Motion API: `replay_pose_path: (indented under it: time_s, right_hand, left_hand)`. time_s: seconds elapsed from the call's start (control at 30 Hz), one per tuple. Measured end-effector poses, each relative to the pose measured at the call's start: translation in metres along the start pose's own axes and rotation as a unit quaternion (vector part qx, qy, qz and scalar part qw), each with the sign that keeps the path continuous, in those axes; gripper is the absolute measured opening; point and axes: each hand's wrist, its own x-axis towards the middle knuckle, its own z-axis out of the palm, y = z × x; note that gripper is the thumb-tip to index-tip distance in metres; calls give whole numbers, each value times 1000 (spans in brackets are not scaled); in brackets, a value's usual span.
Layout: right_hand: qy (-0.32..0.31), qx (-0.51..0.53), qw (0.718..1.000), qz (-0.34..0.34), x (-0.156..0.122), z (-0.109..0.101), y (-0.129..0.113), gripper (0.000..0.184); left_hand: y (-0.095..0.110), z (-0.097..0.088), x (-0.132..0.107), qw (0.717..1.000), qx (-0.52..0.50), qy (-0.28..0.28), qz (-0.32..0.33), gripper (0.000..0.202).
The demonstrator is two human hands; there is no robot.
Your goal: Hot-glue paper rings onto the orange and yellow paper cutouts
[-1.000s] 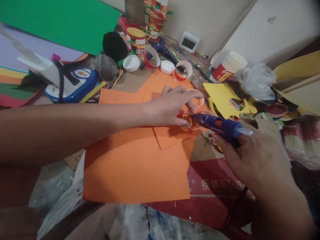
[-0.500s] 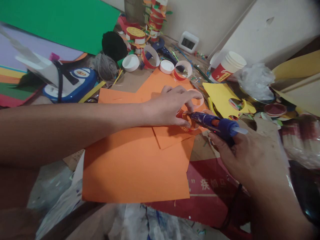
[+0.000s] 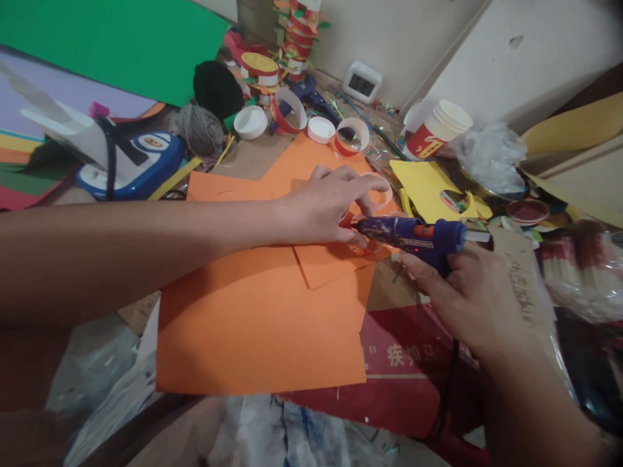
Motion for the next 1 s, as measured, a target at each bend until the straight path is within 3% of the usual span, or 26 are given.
replay_pose_path:
  time_s: [0.17,0.33,0.57,0.73,1.0]
  right_hand:
    - [8,-57,998,-17,0,3,-1,70]
    - [21,-87,995,-46,-2,7,-3,55]
    - [18,-125,989,-74,5,-5,-17,47]
    - [50,-192,975,-100,3,-10,-22,59]
    - [58,-190,973,-117,0,-17,-9,78]
  left_hand:
    - [1,0,0,1000,12,-1,-7,80]
    - [0,1,1,1000,21,-5,-10,82]
    - [-1,0,0,1000,22,-5,-9,81]
    - [-1,0,1,1000,8,-5,-5,80]
    - [-1,0,1,1000,1,3,0,76]
